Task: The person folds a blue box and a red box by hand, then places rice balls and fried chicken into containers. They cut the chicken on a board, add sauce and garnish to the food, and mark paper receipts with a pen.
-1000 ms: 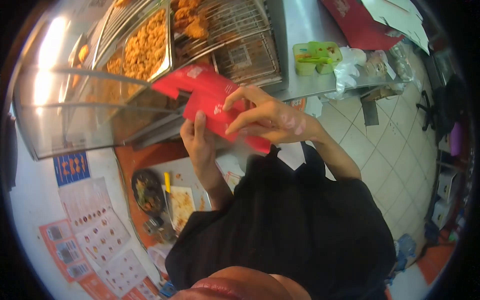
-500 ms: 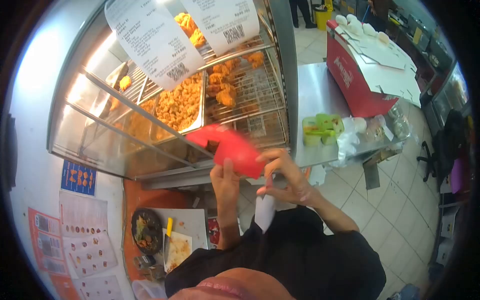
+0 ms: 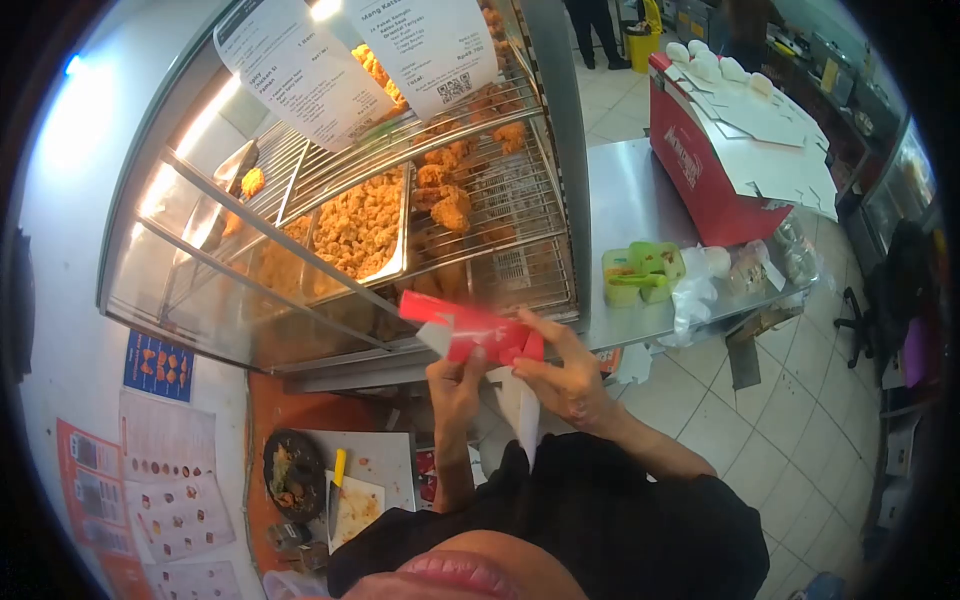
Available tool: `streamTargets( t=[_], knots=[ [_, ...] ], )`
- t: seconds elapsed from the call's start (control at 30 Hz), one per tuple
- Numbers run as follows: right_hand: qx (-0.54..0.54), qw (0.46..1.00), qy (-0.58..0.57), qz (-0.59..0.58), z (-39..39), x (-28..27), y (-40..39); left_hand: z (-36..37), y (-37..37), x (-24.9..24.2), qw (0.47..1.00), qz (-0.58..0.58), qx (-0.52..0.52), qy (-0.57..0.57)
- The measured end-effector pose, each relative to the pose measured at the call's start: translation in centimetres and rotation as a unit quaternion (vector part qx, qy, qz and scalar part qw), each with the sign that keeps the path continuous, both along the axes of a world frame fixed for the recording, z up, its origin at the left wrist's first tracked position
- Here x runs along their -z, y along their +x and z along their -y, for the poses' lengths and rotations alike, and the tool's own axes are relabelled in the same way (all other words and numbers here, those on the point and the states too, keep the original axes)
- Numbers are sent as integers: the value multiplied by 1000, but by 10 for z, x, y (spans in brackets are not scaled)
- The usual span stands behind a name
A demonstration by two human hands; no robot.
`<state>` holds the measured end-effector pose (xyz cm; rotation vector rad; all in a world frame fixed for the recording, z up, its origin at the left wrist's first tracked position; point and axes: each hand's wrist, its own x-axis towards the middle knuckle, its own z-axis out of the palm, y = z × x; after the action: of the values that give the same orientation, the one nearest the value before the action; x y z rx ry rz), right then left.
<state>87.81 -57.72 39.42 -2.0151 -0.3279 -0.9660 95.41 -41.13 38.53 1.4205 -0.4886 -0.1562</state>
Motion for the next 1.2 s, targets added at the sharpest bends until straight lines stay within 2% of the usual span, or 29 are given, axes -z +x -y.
streamTargets(
  t=[0.07, 0.1, 0.17, 0.23, 0.3, 0.33, 0.37, 0.4, 0.43, 0.47, 0.5, 0.53, 0.6, 0.63, 0.67, 0.73, 0.8, 0.87, 0.93, 0.97, 1.0, 1.07, 1.1, 1.13, 1.17, 1.2],
  knots=[
    [39, 999, 27, 14, -6, 9, 1, 6, -7, -2, 999, 18, 36, 15],
    [75, 995, 53, 28, -8, 10, 2, 9, -10, 0, 997, -37, 53, -37],
    [78, 996, 32, 33, -7, 10, 3, 9, -10, 7, 982, -115, 87, -123],
    [82, 996, 11, 33, -8, 11, -1, 6, -11, 8, 983, -109, 105, -103],
    [28, 995, 27, -94, -7, 12, -6, -1, -9, 13, 984, -102, 122, -82],
    [25, 995, 26, -95, -4, 10, -7, -10, -6, 23, 982, -115, 146, -37],
    [-73, 990, 58, -110, 2, 5, -7, -18, -4, 26, 978, -127, 168, 9],
    [-170, 973, 89, -124, 6, -1, -7, -25, -1, 23, 978, -126, 166, 8],
    [-173, 973, 89, -125, 5, -14, -8, -33, 1, 18, 968, -77, 221, 89],
    [-92, 991, -7, -100, 3, -29, -10, -43, 2, 13, 946, -29, 274, 169],
    [-10, 992, -102, -74, 2, -37, -12, -48, 11, 1, 884, 85, 370, 272],
    [-13, 992, -101, -78, 2, -28, -10, -51, 8, -5, 865, 77, 392, 303],
    [-90, 973, -133, -164, 2, -2, -4, -61, 5, 7, 861, 136, 344, 349],
    [-128, 972, -43, -192, 1, -1, -1, -66, 5, 7, 862, 133, 343, 350],
    [-133, 971, -43, -193, -4, 3, 1, -71, 7, 6, 864, 158, 308, 367],
    [-91, 983, 6, -158, -16, 13, 1, -76, 8, 8, 867, 177, 265, 383],
    [-71, 990, 21, -121, -36, 15, 4, -77, 8, 11, 873, 210, 167, 406],
    [-53, 994, 35, -84, -57, 15, 10, -73, -3, -8, 881, 180, 125, 418],
    [109, 982, 145, -55, -76, 18, 21, -69, -11, -14, 955, 56, -63, 284],
    [98, 950, 279, -95, -85, 30, 28, -74, -13, -6, 949, 138, -102, 263],
    [85, 951, 280, -97, -89, 25, 31, -82, -16, -8, 947, 136, -114, 266],
    [-31, 880, 429, -203, -92, 11, 39, -99, -24, -11, 931, 171, -18, 321],
    [-132, 861, 424, -248, -88, 13, 42, -108, -28, -4, 950, 94, 4, 298],
    [-145, 860, 417, -255, -85, 15, 48, -112, -32, -4, 951, 89, -11, 296],
    [-229, 875, 304, -300, -85, 17, 54, -115, -37, -3, 949, 135, -22, 284],
    [-314, 867, 180, -342, -85, 22, 57, -118, -46, -1, 946, 175, -40, 271]
  ],
)
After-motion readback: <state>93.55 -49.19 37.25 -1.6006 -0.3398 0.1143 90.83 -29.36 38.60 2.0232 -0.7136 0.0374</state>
